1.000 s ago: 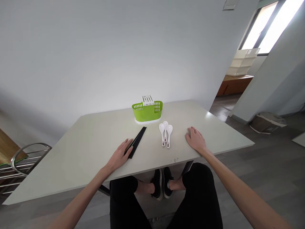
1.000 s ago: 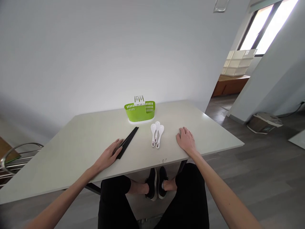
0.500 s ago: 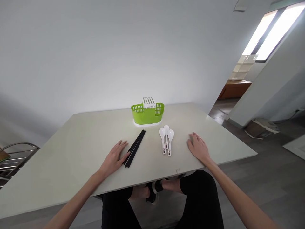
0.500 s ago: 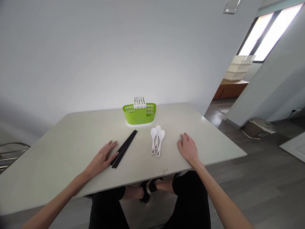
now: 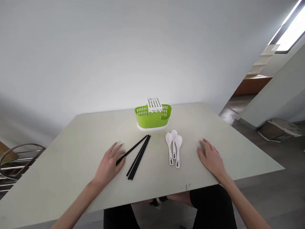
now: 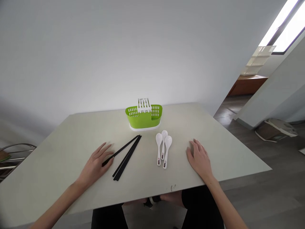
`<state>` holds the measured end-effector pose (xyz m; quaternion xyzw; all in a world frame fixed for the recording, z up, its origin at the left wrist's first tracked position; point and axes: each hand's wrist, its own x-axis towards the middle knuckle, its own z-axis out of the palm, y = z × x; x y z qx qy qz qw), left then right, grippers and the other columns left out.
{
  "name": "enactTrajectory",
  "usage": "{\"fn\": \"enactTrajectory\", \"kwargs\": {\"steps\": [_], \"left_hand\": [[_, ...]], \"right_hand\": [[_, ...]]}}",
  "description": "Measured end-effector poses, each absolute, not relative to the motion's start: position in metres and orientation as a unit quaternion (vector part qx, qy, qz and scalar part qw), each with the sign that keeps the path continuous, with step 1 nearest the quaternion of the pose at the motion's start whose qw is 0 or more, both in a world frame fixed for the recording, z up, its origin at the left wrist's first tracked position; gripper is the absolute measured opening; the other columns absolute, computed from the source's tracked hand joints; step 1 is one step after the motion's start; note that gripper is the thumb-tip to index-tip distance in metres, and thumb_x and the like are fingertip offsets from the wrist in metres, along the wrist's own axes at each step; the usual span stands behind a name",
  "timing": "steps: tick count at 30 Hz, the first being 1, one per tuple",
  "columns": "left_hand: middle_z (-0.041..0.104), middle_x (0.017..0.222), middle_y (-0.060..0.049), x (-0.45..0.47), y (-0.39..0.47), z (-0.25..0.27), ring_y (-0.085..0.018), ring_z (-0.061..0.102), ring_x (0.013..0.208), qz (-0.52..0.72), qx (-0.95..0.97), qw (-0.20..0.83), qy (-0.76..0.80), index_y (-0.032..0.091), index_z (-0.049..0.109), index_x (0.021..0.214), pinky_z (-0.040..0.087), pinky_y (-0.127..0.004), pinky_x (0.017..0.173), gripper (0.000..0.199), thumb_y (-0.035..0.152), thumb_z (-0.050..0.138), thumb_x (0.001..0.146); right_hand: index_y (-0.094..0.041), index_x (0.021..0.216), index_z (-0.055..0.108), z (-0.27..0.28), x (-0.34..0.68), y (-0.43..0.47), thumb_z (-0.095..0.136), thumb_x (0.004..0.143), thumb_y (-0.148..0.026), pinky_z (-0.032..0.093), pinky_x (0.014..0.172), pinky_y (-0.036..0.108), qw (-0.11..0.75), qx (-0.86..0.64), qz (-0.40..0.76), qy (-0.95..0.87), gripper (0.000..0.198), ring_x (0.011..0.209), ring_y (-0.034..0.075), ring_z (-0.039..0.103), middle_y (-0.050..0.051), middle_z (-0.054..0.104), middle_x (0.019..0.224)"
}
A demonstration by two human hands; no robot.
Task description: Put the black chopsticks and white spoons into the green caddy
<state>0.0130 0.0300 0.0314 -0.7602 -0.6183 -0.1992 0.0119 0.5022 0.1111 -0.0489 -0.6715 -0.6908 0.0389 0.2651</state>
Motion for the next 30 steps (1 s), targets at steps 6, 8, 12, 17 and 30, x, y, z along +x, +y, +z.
{"fn": "enactTrajectory", "kwargs": {"steps": [6, 8, 12, 17, 30], "left_hand": [[0.069, 0.139, -0.009, 0.004, 0.057, 0.047, -0.034, 0.062, 0.131, -0.094, -0.771, 0.026, -0.629, 0.024, 0.069, 0.130, 0.046, -0.054, 0.115, 0.046, 0.050, 0.044, 0.101], [0.073, 0.130, -0.010, 0.012, 0.069, 0.050, -0.033, 0.068, 0.120, -0.063, -0.776, 0.031, -0.626, 0.024, 0.070, 0.128, 0.049, -0.052, 0.109, 0.044, 0.046, 0.042, 0.102], [0.076, 0.113, -0.012, 0.036, 0.093, 0.066, -0.032, 0.072, 0.100, 0.057, -0.779, 0.050, -0.623, 0.024, 0.076, 0.112, 0.053, -0.046, 0.092, 0.038, 0.032, 0.041, 0.102], [0.075, 0.098, -0.015, 0.060, 0.113, 0.087, -0.031, 0.073, 0.088, 0.178, -0.757, 0.051, -0.627, 0.018, 0.075, 0.089, 0.051, -0.041, 0.077, 0.036, 0.020, 0.041, 0.098], [0.082, 0.092, -0.004, 0.039, 0.135, 0.170, -0.025, 0.077, 0.088, -0.036, -0.706, 0.031, -0.706, 0.027, 0.078, 0.092, 0.054, -0.032, 0.080, 0.023, 0.039, 0.058, 0.093]], "right_hand": [[-0.024, 0.139, 0.055, -0.053, 0.503, 0.112, 0.035, 0.102, -0.049, 0.038, 0.122, 0.054, 0.281, -0.671, 0.043, -0.685, 0.049, 0.149, 0.031, 0.044, 0.012, 0.052, 0.157], [-0.024, 0.138, 0.055, -0.053, 0.503, 0.112, 0.035, 0.102, -0.049, 0.037, 0.123, 0.054, 0.285, -0.669, 0.043, -0.685, 0.049, 0.149, 0.031, 0.044, 0.012, 0.052, 0.157], [-0.022, 0.138, 0.055, -0.051, 0.503, 0.113, 0.035, 0.102, -0.048, 0.035, 0.124, 0.053, 0.287, -0.667, 0.053, -0.685, 0.049, 0.150, 0.030, 0.043, 0.012, 0.051, 0.158], [-0.024, 0.137, 0.056, -0.053, 0.505, 0.113, 0.036, 0.103, -0.049, 0.035, 0.123, 0.054, 0.304, -0.661, 0.066, -0.683, 0.047, 0.151, 0.030, 0.041, 0.011, 0.052, 0.158], [-0.020, 0.136, 0.058, -0.059, 0.505, 0.115, 0.035, 0.105, -0.049, 0.036, 0.123, 0.053, 0.307, -0.651, 0.052, -0.692, 0.049, 0.151, 0.030, 0.042, 0.011, 0.054, 0.157]]}}
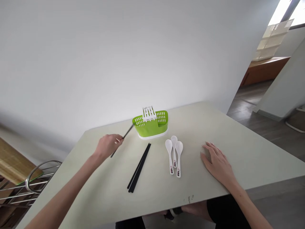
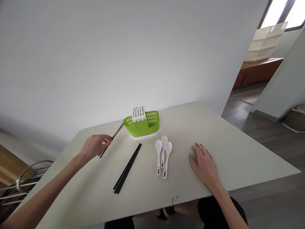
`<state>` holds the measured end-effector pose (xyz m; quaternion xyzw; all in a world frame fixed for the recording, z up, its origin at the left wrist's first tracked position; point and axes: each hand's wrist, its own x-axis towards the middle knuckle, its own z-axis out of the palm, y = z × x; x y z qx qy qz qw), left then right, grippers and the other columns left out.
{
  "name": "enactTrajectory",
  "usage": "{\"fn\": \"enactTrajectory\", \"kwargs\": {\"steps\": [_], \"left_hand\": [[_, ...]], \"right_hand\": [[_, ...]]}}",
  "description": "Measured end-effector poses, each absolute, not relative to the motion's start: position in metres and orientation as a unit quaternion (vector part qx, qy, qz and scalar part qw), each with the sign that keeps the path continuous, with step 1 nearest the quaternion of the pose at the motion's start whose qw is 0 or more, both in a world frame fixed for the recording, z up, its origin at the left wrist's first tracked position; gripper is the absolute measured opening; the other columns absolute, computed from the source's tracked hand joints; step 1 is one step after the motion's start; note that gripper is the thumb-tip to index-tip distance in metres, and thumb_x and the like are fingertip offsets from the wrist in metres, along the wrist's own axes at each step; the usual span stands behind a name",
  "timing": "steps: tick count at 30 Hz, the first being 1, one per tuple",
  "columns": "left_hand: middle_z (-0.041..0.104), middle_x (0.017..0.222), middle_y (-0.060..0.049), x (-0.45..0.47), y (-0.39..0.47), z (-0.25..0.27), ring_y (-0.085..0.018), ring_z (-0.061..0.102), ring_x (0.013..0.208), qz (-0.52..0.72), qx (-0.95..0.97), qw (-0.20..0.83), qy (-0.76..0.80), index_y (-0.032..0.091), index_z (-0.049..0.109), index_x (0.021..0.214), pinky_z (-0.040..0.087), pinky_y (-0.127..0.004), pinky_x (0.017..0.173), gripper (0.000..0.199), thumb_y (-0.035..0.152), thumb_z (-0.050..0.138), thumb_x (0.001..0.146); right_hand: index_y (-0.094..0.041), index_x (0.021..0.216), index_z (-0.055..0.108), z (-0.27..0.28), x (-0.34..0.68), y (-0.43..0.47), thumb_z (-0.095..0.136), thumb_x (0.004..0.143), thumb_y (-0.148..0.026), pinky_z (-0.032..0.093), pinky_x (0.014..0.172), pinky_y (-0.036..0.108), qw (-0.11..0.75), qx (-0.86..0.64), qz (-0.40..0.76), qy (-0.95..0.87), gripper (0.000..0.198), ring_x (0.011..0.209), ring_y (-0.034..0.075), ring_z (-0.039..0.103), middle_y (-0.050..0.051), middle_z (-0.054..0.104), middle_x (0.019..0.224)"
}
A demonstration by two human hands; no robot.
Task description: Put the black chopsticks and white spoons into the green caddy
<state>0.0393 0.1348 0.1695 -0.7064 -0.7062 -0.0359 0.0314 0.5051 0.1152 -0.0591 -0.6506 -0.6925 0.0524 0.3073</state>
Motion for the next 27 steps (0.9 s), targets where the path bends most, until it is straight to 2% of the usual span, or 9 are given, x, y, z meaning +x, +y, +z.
{"fn": "enactTrajectory", "kwargs": {"steps": [3, 5, 8, 10, 13, 17, 22, 27], "left_hand": [[0.082, 0.086, -0.001, 0.044, 0.148, 0.212, -0.025, 0.078, 0.087, -0.261, -0.650, 0.036, -0.712, 0.027, 0.079, 0.093, 0.058, -0.031, 0.081, 0.028, 0.052, 0.067, 0.087], [0.082, 0.090, -0.003, 0.053, 0.164, 0.231, -0.025, 0.079, 0.090, -0.373, -0.616, 0.026, -0.693, 0.024, 0.079, 0.099, 0.060, -0.030, 0.079, 0.034, 0.053, 0.072, 0.084], [0.082, 0.099, -0.006, 0.069, 0.196, 0.238, -0.024, 0.080, 0.088, -0.465, -0.601, -0.013, -0.650, 0.020, 0.077, 0.107, 0.062, -0.029, 0.073, 0.038, 0.050, 0.075, 0.083], [0.082, 0.099, -0.008, 0.077, 0.219, 0.229, -0.024, 0.080, 0.086, -0.495, -0.597, -0.036, -0.630, 0.017, 0.077, 0.105, 0.063, -0.030, 0.074, 0.037, 0.046, 0.077, 0.082], [0.082, 0.096, -0.008, 0.084, 0.248, 0.205, -0.024, 0.080, 0.084, -0.495, -0.598, -0.080, -0.625, 0.015, 0.076, 0.101, 0.063, -0.033, 0.080, 0.034, 0.042, 0.079, 0.080], [0.082, 0.092, -0.008, 0.092, 0.272, 0.174, -0.024, 0.079, 0.091, -0.424, -0.618, -0.096, -0.655, 0.016, 0.077, 0.099, 0.062, -0.033, 0.087, 0.029, 0.039, 0.077, 0.082], [0.083, 0.096, -0.007, 0.102, 0.288, 0.156, -0.022, 0.078, 0.089, -0.280, -0.656, -0.089, -0.695, 0.018, 0.079, 0.097, 0.062, -0.030, 0.081, 0.019, 0.027, 0.073, 0.082], [0.082, 0.093, -0.008, 0.108, 0.298, 0.148, -0.024, 0.077, 0.091, -0.239, -0.655, -0.080, -0.712, 0.017, 0.081, 0.096, 0.061, -0.029, 0.081, 0.023, 0.013, 0.072, 0.076]], "right_hand": [[-0.020, 0.136, 0.058, -0.062, 0.505, 0.116, 0.034, 0.105, -0.050, 0.036, 0.123, 0.053, 0.309, -0.651, 0.051, -0.691, 0.049, 0.151, 0.030, 0.042, 0.011, 0.054, 0.157], [-0.020, 0.136, 0.058, -0.063, 0.505, 0.117, 0.034, 0.104, -0.050, 0.036, 0.123, 0.053, 0.310, -0.651, 0.051, -0.691, 0.050, 0.151, 0.030, 0.042, 0.011, 0.054, 0.157], [-0.020, 0.136, 0.058, -0.063, 0.504, 0.117, 0.034, 0.104, -0.050, 0.037, 0.122, 0.053, 0.316, -0.649, 0.050, -0.691, 0.050, 0.150, 0.030, 0.043, 0.012, 0.054, 0.156], [-0.020, 0.136, 0.058, -0.063, 0.503, 0.117, 0.034, 0.104, -0.049, 0.037, 0.122, 0.053, 0.319, -0.649, 0.048, -0.689, 0.049, 0.150, 0.029, 0.043, 0.011, 0.055, 0.155], [-0.021, 0.136, 0.058, -0.064, 0.502, 0.117, 0.035, 0.104, -0.047, 0.036, 0.123, 0.053, 0.320, -0.648, 0.043, -0.690, 0.047, 0.150, 0.029, 0.044, 0.010, 0.056, 0.155], [-0.022, 0.136, 0.057, -0.063, 0.500, 0.118, 0.035, 0.104, -0.047, 0.036, 0.123, 0.052, 0.319, -0.646, 0.033, -0.692, 0.046, 0.150, 0.028, 0.044, 0.009, 0.056, 0.155], [-0.021, 0.137, 0.057, -0.063, 0.500, 0.118, 0.034, 0.105, -0.047, 0.036, 0.123, 0.052, 0.316, -0.647, 0.033, -0.693, 0.047, 0.151, 0.029, 0.043, 0.009, 0.055, 0.156], [-0.022, 0.136, 0.057, -0.066, 0.500, 0.119, 0.034, 0.104, -0.048, 0.036, 0.122, 0.053, 0.315, -0.647, 0.030, -0.694, 0.047, 0.151, 0.029, 0.042, 0.007, 0.056, 0.155]]}}
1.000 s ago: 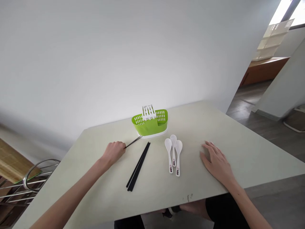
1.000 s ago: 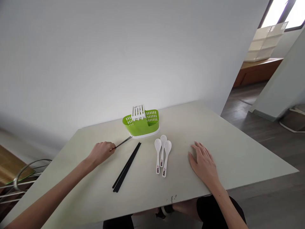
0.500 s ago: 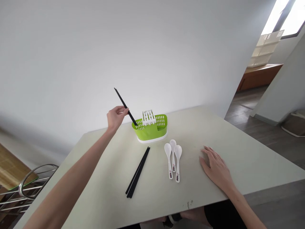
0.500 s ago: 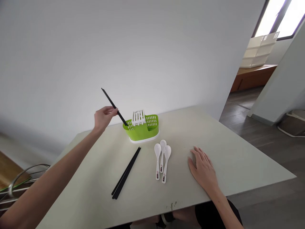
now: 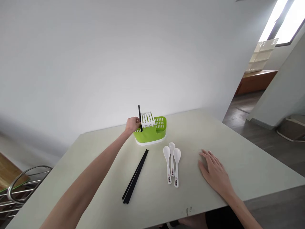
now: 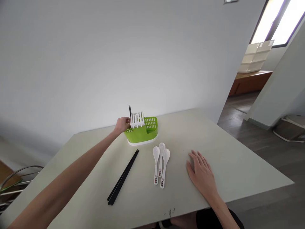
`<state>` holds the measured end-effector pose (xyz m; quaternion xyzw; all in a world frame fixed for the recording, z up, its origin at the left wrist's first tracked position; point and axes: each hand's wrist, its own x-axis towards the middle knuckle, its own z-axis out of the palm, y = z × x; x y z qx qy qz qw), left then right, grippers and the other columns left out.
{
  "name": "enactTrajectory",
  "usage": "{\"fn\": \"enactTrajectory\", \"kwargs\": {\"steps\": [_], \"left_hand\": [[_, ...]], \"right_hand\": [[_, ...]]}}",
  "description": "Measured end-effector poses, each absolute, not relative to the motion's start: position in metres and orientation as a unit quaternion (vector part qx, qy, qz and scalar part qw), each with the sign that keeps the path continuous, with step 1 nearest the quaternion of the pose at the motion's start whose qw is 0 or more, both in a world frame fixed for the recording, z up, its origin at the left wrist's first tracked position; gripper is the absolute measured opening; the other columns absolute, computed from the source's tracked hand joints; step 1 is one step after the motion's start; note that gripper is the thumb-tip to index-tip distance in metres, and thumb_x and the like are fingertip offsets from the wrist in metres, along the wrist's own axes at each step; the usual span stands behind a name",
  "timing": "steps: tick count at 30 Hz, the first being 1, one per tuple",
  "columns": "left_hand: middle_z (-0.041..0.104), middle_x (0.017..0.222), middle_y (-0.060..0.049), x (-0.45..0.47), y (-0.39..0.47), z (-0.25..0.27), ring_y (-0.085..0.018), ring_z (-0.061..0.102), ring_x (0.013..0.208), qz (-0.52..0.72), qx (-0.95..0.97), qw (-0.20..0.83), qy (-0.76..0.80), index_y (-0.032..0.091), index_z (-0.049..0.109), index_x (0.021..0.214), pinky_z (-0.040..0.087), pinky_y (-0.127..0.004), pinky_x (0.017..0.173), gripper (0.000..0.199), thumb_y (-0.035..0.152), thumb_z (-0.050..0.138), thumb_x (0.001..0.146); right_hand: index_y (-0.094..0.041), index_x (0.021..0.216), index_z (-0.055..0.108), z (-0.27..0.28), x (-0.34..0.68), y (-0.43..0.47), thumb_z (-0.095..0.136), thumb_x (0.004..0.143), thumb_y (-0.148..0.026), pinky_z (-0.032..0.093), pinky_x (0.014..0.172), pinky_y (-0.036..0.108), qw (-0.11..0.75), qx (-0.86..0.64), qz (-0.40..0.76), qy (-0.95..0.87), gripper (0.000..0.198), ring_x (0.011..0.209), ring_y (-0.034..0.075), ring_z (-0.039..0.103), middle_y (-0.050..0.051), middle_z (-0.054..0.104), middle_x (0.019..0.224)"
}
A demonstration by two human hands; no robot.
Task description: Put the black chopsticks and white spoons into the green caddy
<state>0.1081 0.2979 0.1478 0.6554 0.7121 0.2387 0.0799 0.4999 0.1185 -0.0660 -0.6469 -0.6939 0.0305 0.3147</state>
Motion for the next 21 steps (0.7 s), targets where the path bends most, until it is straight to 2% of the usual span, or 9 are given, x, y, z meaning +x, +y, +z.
{"fn": "enactTrajectory", "kwargs": {"steps": [4, 9, 13, 17, 19, 21], "left_hand": [[0.082, 0.089, -0.008, 0.109, 0.301, 0.145, -0.022, 0.077, 0.089, 0.219, 0.657, 0.075, 0.718, 0.014, 0.082, 0.092, 0.060, -0.027, 0.080, 0.016, 0.012, 0.072, 0.079], [0.082, 0.094, -0.010, 0.104, 0.296, 0.150, -0.023, 0.078, 0.092, 0.209, 0.673, 0.066, 0.706, 0.015, 0.082, 0.095, 0.059, -0.028, 0.081, 0.014, 0.018, 0.074, 0.084], [0.081, 0.105, -0.009, 0.091, 0.280, 0.153, -0.025, 0.076, 0.097, 0.227, 0.684, 0.045, 0.692, 0.021, 0.077, 0.114, 0.059, -0.036, 0.090, 0.025, 0.030, 0.066, 0.093], [0.071, 0.136, -0.014, 0.070, 0.259, 0.141, -0.031, 0.066, 0.125, 0.268, 0.671, 0.047, 0.690, 0.020, 0.064, 0.133, 0.052, -0.045, 0.105, 0.044, 0.040, 0.063, 0.094], [0.065, 0.144, -0.018, 0.061, 0.251, 0.131, -0.032, 0.064, 0.129, 0.274, 0.658, 0.093, 0.695, 0.016, 0.060, 0.137, 0.052, -0.044, 0.104, 0.051, 0.044, 0.061, 0.094], [0.067, 0.141, -0.018, 0.054, 0.245, 0.122, -0.031, 0.068, 0.124, 0.266, 0.652, 0.136, 0.697, 0.017, 0.062, 0.136, 0.055, -0.042, 0.099, 0.051, 0.048, 0.052, 0.097]], "right_hand": [[-0.022, 0.136, 0.057, -0.069, 0.501, 0.120, 0.034, 0.104, -0.047, 0.035, 0.123, 0.054, 0.314, -0.641, 0.026, -0.700, 0.047, 0.151, 0.030, 0.042, 0.008, 0.056, 0.155], [-0.023, 0.137, 0.056, -0.070, 0.501, 0.119, 0.033, 0.104, -0.047, 0.037, 0.121, 0.054, 0.314, -0.641, 0.026, -0.700, 0.047, 0.150, 0.030, 0.043, 0.008, 0.056, 0.155], [-0.023, 0.138, 0.056, -0.069, 0.500, 0.118, 0.034, 0.104, -0.048, 0.037, 0.122, 0.054, 0.316, -0.642, 0.029, -0.698, 0.048, 0.150, 0.029, 0.043, 0.008, 0.056, 0.155], [-0.023, 0.139, 0.056, -0.068, 0.501, 0.117, 0.033, 0.103, -0.049, 0.037, 0.122, 0.054, 0.310, -0.646, 0.034, -0.697, 0.049, 0.150, 0.030, 0.043, 0.008, 0.056, 0.155], [-0.023, 0.139, 0.056, -0.068, 0.501, 0.117, 0.033, 0.103, -0.049, 0.037, 0.122, 0.054, 0.306, -0.648, 0.037, -0.697, 0.050, 0.151, 0.030, 0.043, 0.008, 0.056, 0.156], [-0.023, 0.138, 0.056, -0.068, 0.502, 0.116, 0.033, 0.103, -0.049, 0.037, 0.122, 0.055, 0.304, -0.648, 0.039, -0.697, 0.049, 0.151, 0.030, 0.043, 0.008, 0.055, 0.156]]}}
